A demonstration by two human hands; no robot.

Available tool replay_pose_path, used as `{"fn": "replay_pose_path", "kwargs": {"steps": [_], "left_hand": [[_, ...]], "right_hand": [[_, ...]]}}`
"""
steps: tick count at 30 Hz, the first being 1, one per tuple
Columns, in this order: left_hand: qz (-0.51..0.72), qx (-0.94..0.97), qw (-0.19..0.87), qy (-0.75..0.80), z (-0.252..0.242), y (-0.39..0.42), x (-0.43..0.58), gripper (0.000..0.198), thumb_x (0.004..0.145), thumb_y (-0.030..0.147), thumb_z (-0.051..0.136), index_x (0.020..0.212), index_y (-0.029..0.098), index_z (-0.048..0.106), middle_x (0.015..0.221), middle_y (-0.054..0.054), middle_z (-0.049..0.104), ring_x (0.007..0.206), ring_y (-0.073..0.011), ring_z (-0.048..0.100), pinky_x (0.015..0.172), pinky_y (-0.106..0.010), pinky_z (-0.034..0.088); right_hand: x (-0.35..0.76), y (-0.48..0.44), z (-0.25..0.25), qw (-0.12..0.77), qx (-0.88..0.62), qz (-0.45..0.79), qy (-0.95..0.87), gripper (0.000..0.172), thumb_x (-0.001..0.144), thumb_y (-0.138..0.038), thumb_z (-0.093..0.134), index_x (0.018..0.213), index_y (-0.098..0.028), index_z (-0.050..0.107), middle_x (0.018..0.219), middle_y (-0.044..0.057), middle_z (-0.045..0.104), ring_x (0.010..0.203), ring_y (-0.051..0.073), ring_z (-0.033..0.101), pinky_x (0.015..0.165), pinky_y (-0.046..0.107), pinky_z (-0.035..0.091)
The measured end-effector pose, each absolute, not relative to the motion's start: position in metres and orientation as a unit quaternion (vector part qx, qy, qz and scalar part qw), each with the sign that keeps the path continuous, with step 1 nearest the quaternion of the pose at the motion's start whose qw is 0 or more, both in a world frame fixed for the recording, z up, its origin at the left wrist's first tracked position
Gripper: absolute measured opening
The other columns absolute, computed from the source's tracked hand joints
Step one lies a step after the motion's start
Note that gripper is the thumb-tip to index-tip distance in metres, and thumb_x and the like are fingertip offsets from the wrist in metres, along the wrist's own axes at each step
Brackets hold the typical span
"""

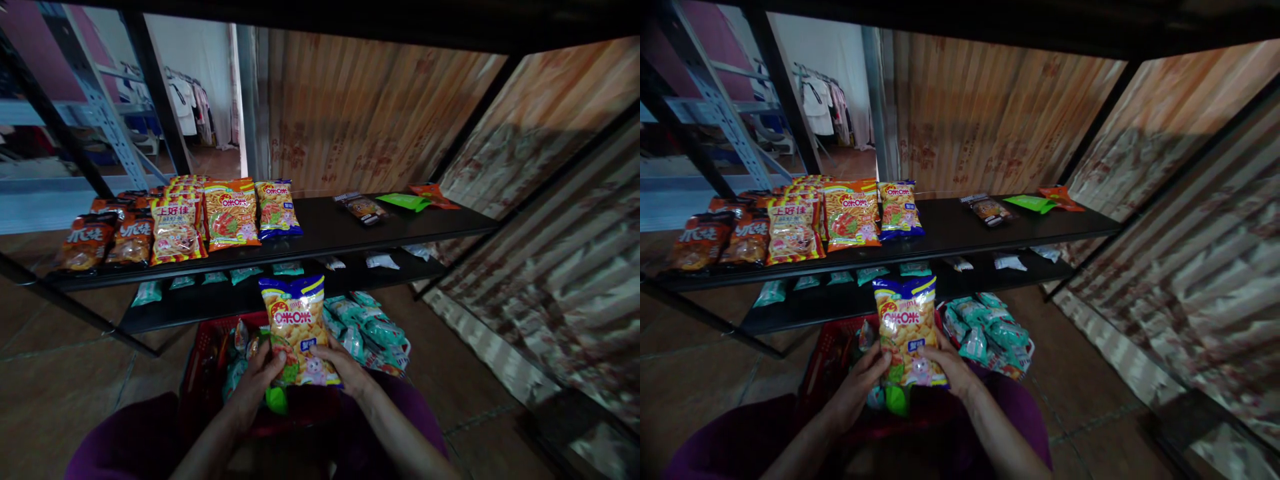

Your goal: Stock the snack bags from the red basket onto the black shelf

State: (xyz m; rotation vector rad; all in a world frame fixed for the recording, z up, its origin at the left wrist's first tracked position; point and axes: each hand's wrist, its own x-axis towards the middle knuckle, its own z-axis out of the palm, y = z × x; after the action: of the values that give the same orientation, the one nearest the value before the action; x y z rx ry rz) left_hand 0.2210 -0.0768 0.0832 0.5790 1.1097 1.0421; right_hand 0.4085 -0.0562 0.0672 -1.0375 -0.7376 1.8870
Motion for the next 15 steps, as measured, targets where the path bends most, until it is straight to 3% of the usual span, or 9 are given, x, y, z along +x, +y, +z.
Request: {"fn": "replay_pose_path", "kwargs": {"steps": [3, 6, 8, 12, 15], "left_hand": [[0.455, 0.233, 0.701, 0.498, 0.075, -0.082, 0.224, 0.051, 0.061, 0.038, 0.08, 0.108, 0.022, 0.066, 0.116, -0.01, 0.067, 0.108, -0.0284, 0.061, 0.097, -0.042, 0.045], [0.472, 0.224, 0.672, 0.525, 0.061, -0.088, 0.221, 0.05, 0.06, 0.038, 0.08, 0.105, 0.02, 0.066, 0.111, -0.01, 0.069, 0.105, -0.0273, 0.063, 0.095, -0.041, 0.047], [0.476, 0.223, 0.658, 0.539, 0.051, -0.093, 0.215, 0.051, 0.06, 0.037, 0.08, 0.105, 0.02, 0.065, 0.108, -0.009, 0.07, 0.103, -0.0267, 0.064, 0.092, -0.04, 0.048], [0.481, 0.204, 0.628, 0.577, 0.041, -0.103, 0.203, 0.058, 0.058, 0.039, 0.081, 0.109, 0.019, 0.061, 0.106, -0.009, 0.07, 0.099, -0.0259, 0.065, 0.089, -0.039, 0.05], [0.483, 0.211, 0.611, 0.591, 0.035, -0.112, 0.2, 0.058, 0.059, 0.04, 0.08, 0.11, 0.02, 0.06, 0.109, -0.009, 0.069, 0.101, -0.0258, 0.064, 0.091, -0.039, 0.049]], "right_hand": [[0.404, -0.052, 0.056, 0.405, -0.419, 0.76, -0.289, 0.056, 0.063, -0.037, 0.077, 0.112, -0.022, 0.057, 0.098, 0.006, 0.072, 0.086, 0.023, 0.069, 0.083, 0.04, 0.053], [0.398, -0.055, 0.044, 0.341, -0.429, 0.776, -0.313, 0.055, 0.065, -0.045, 0.076, 0.111, -0.021, 0.058, 0.102, 0.007, 0.071, 0.09, 0.024, 0.068, 0.078, 0.039, 0.054], [0.394, -0.058, 0.04, 0.317, -0.425, 0.776, -0.342, 0.065, 0.062, -0.044, 0.079, 0.119, -0.023, 0.054, 0.107, 0.007, 0.069, 0.096, 0.024, 0.066, 0.079, 0.04, 0.054], [0.387, -0.063, 0.038, 0.357, -0.447, 0.736, -0.362, 0.1, 0.054, -0.035, 0.084, 0.139, -0.027, 0.032, 0.117, 0.006, 0.064, 0.109, 0.022, 0.061, 0.098, 0.04, 0.045], [0.382, -0.07, 0.034, 0.336, -0.44, 0.747, -0.369, 0.099, 0.052, -0.033, 0.085, 0.138, -0.028, 0.035, 0.118, 0.006, 0.064, 0.108, 0.022, 0.061, 0.098, 0.042, 0.044]]}}
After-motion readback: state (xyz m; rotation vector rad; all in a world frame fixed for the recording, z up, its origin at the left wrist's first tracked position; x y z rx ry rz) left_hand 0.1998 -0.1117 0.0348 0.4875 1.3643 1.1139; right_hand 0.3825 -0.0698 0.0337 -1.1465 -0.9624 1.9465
